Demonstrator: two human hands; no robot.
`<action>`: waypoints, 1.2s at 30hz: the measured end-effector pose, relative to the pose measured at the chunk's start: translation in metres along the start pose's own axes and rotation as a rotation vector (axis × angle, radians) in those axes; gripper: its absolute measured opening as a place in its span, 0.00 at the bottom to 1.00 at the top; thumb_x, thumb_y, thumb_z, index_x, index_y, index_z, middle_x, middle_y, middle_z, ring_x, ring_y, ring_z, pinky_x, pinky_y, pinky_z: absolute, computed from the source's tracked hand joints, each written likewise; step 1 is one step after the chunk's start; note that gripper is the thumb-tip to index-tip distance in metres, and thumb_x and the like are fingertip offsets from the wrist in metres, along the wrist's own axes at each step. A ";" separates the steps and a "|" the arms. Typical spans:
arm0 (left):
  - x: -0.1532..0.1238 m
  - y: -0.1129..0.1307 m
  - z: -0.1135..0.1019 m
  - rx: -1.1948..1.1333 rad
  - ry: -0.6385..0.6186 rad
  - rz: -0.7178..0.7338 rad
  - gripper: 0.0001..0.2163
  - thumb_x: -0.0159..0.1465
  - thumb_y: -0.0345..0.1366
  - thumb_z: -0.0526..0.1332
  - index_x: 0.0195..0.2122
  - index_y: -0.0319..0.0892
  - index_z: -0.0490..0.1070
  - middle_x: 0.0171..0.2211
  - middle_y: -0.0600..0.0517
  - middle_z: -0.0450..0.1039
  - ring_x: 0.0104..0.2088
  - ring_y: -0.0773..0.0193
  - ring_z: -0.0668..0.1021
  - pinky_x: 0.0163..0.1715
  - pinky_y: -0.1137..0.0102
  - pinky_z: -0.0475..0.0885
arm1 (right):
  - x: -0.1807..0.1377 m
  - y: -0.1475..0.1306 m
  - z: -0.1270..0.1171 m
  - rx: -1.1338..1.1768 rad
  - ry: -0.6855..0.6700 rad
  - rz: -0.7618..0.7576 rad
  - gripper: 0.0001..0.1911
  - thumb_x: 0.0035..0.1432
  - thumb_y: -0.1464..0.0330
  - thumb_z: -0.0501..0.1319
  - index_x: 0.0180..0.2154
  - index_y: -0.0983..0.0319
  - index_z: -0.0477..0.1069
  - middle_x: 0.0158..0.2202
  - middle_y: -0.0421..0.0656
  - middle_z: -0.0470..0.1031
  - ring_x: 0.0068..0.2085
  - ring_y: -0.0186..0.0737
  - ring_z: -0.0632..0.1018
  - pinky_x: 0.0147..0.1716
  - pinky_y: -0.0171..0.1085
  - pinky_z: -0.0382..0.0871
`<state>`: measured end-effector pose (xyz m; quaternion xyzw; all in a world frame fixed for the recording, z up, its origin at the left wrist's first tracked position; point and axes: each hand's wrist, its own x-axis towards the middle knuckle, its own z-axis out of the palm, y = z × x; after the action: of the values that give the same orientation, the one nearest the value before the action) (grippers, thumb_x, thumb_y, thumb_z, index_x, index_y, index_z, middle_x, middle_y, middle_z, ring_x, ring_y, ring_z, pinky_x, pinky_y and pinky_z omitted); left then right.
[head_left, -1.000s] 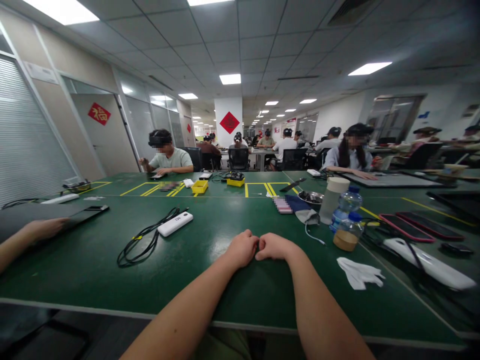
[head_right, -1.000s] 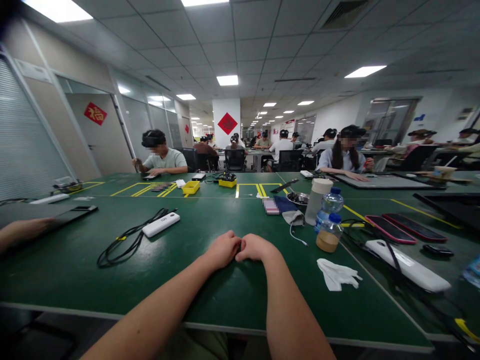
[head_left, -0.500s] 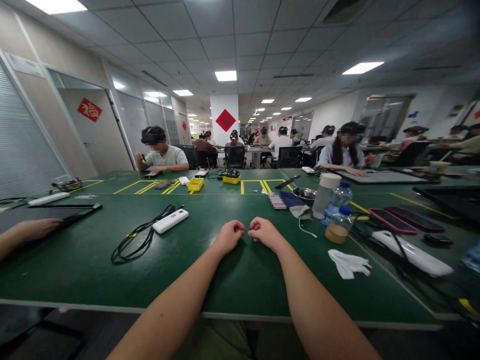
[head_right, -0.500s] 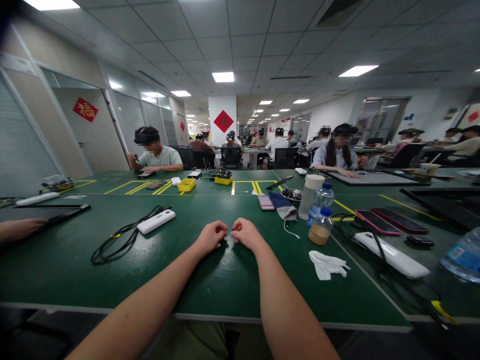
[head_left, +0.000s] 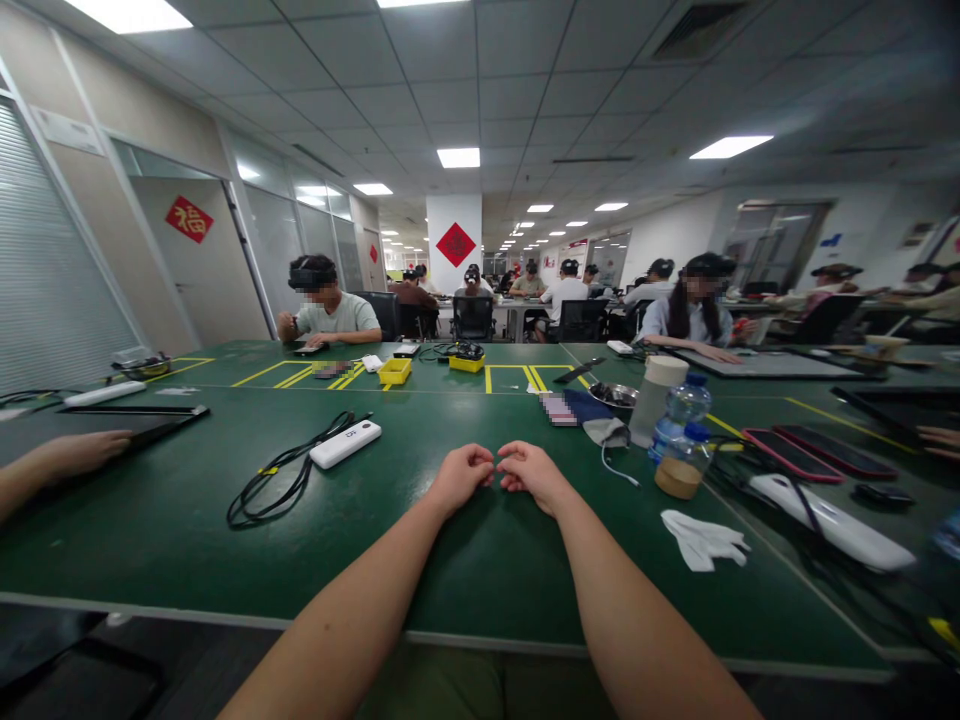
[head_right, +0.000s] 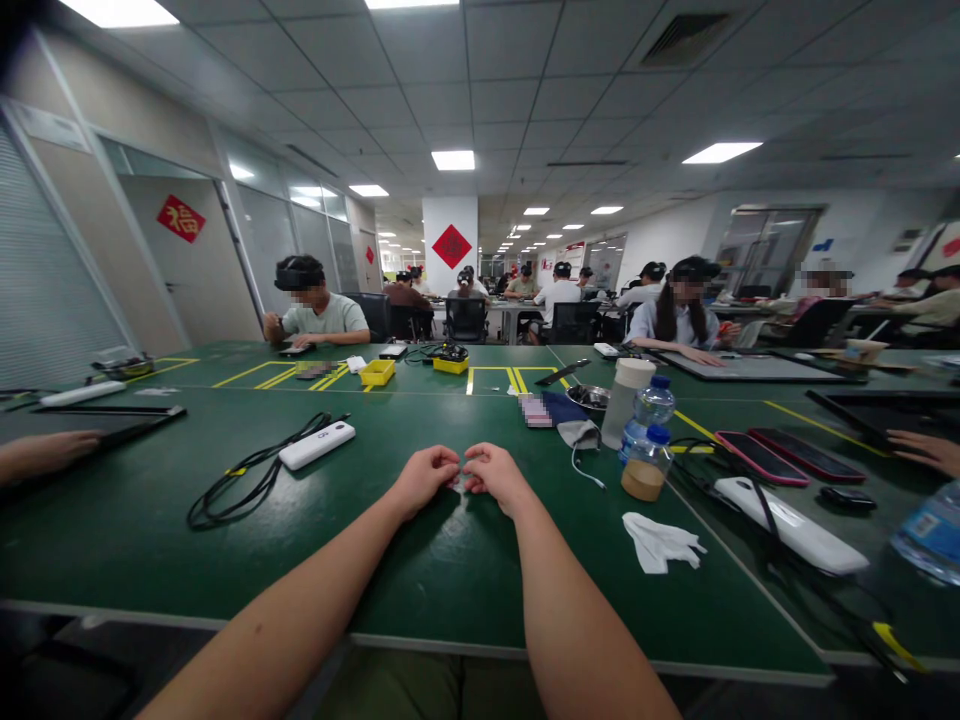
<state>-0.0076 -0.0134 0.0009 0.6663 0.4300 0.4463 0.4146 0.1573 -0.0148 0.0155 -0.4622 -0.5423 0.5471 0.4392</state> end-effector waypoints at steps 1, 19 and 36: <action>0.000 0.001 0.000 -0.013 -0.017 -0.001 0.10 0.56 0.34 0.59 0.37 0.37 0.72 0.24 0.53 0.72 0.24 0.68 0.72 0.26 0.74 0.66 | 0.000 0.000 0.000 -0.006 -0.001 -0.009 0.12 0.46 0.76 0.60 0.37 0.63 0.68 0.26 0.41 0.75 0.21 0.31 0.75 0.19 0.28 0.67; -0.001 0.006 -0.001 0.173 0.038 0.056 0.09 0.56 0.31 0.56 0.33 0.37 0.75 0.29 0.51 0.75 0.29 0.67 0.73 0.33 0.73 0.67 | -0.001 -0.002 0.002 0.113 -0.057 0.012 0.09 0.46 0.77 0.60 0.33 0.64 0.68 0.28 0.42 0.75 0.24 0.31 0.76 0.24 0.30 0.69; 0.000 0.002 -0.002 0.026 -0.012 -0.047 0.12 0.54 0.30 0.56 0.37 0.35 0.77 0.27 0.50 0.76 0.26 0.68 0.73 0.30 0.74 0.68 | -0.004 -0.005 0.003 0.102 -0.055 0.061 0.11 0.47 0.79 0.56 0.34 0.64 0.68 0.29 0.44 0.76 0.25 0.31 0.77 0.24 0.29 0.70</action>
<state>-0.0093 -0.0138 0.0032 0.6641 0.4489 0.4266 0.4189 0.1549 -0.0190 0.0206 -0.4403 -0.5112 0.5996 0.4305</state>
